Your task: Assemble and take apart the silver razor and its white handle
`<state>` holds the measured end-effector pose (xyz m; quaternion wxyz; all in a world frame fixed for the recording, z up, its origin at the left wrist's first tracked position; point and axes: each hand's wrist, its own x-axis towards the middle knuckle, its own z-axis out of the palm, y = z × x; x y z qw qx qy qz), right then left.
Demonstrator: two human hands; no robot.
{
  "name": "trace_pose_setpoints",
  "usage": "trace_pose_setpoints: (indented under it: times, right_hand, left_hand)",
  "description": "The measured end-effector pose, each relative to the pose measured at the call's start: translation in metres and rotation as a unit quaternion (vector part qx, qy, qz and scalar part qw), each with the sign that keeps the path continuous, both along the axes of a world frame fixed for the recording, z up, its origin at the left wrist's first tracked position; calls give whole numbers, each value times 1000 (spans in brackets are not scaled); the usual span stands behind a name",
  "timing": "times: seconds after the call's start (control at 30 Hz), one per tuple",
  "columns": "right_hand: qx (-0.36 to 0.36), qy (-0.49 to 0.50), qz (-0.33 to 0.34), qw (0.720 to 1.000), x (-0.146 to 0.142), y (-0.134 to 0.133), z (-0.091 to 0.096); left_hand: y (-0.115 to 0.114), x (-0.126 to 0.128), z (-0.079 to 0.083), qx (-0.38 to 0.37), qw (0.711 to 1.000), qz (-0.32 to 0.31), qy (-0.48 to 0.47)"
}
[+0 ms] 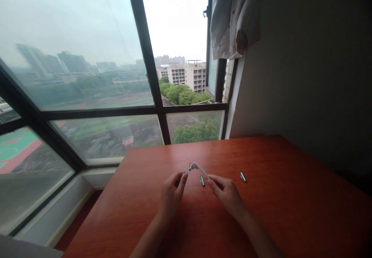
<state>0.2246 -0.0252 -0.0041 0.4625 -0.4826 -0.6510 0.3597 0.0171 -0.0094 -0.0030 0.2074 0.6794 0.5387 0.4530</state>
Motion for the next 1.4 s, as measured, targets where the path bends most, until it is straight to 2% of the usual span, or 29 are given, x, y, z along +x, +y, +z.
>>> trace_pose_setpoints:
  times: [0.17, 0.6, 0.9, 1.2, 1.4]
  right_hand:
    - [-1, 2, 5, 1000, 0, 0, 0]
    - [11, -17, 5, 1000, 2, 1, -1]
    - [7, -20, 19, 1000, 2, 0, 1]
    - [8, -25, 13, 1000, 2, 0, 2]
    - [14, -37, 23, 999, 1, 0, 4]
  left_hand:
    - [1, 1, 1, -7, 999, -33, -5]
    - [2, 0, 1, -31, 997, -60, -42]
    - [1, -1, 3, -20, 999, 7, -24]
    - [0, -2, 4, -26, 999, -26, -33]
    - [1, -4, 4, -19, 999, 7, -26]
